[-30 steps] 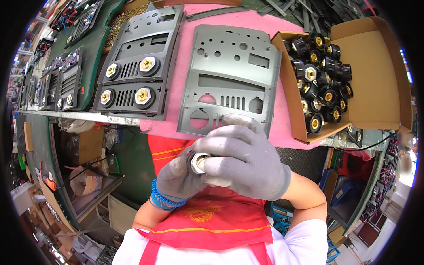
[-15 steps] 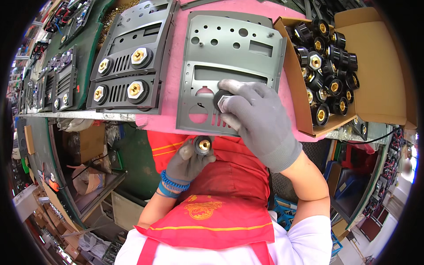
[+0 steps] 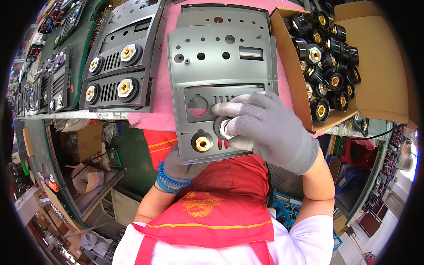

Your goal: Installing circular connector components into a metal panel chassis on an assembly line.

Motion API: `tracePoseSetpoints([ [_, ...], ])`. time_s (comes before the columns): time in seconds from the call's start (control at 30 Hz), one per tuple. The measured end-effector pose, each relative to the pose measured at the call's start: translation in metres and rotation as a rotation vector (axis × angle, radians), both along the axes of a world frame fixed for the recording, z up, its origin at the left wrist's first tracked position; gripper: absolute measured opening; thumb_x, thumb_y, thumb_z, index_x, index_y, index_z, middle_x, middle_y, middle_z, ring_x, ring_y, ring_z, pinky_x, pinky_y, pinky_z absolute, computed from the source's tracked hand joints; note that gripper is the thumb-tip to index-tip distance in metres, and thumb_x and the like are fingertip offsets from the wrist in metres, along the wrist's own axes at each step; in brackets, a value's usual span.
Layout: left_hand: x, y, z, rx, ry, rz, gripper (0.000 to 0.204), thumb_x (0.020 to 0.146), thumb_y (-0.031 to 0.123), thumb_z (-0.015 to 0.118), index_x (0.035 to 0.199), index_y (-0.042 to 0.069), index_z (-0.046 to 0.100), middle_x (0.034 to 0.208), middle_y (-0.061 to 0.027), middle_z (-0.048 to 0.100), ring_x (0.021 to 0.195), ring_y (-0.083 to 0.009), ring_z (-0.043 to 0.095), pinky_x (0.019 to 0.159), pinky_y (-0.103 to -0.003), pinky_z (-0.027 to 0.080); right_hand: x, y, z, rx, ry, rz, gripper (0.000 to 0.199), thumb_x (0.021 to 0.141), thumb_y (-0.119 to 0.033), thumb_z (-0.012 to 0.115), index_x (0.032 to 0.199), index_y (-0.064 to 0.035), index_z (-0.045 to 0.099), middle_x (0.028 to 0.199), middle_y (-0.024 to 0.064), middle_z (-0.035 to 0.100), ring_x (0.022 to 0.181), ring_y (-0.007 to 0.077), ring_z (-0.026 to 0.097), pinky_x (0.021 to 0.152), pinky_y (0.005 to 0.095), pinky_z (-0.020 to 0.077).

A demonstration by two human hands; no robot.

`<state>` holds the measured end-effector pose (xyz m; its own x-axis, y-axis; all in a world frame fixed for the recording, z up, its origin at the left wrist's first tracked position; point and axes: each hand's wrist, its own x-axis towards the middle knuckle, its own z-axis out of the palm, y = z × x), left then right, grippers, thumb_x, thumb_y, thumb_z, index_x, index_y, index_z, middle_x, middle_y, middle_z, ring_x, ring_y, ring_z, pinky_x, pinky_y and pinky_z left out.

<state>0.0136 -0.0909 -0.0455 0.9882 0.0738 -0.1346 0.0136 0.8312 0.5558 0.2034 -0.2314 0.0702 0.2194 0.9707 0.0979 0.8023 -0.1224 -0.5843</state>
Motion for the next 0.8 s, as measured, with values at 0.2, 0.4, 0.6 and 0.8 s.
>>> tracePoseSetpoints([
  [0.2, 0.019, 0.018, 0.048, -0.615, 0.169, -0.067, 0.06, 0.098, 0.034, 0.057, 0.137, -0.008, 0.041, 0.133, -0.0174, 0.054, 0.119, -0.0274, 0.058, 0.101, -0.039, 0.047, 0.012, 0.004, 0.004, 0.024, 0.048, 0.014, 0.026, 0.077, -0.025, 0.076, 0.092, -0.0101, 0.061, 0.117, 0.0114, 0.067, 0.1, 0.0342, 0.063, 0.083, 0.0403, 0.0491],
  [0.4, 0.024, 0.013, 0.059, -0.167, 0.11, -0.053, 0.068, 0.094, 0.042, 0.054, 0.139, -0.008, 0.04, 0.134, -0.0169, 0.053, 0.124, -0.0265, 0.053, 0.104, -0.041, 0.043, 0.008, 0.026, 0.01, 0.141, 0.295, 0.123, 0.028, 0.076, -0.024, 0.076, 0.097, -0.0102, 0.063, 0.116, 0.0124, 0.067, 0.105, 0.0353, 0.062, 0.089, 0.0407, 0.0482],
  [0.6, 0.023, 0.011, 0.056, -0.377, 0.099, -0.007, 0.064, 0.094, 0.039, 0.053, 0.139, -0.005, 0.041, 0.136, -0.0154, 0.053, 0.125, -0.0262, 0.053, 0.106, -0.042, 0.043, 0.007, 0.032, 0.031, -0.047, 0.039, 0.168, 0.032, 0.081, -0.029, 0.072, 0.108, -0.0138, 0.066, 0.122, 0.0152, 0.063, 0.114, 0.0378, 0.055, 0.096, 0.0464, 0.0427],
  [0.8, 0.021, 0.019, 0.047, -0.292, 0.064, -0.121, 0.066, 0.096, 0.042, 0.054, 0.143, -0.001, 0.038, 0.143, -0.0182, 0.046, 0.133, -0.0301, 0.046, 0.11, -0.05, 0.038, 0.001, 0.03, 0.023, 0.106, -0.115, 0.221, 0.03, 0.075, -0.02, 0.07, 0.101, -0.0063, 0.067, 0.115, 0.0111, 0.064, 0.105, 0.0323, 0.062, 0.094, 0.0462, 0.0464],
])
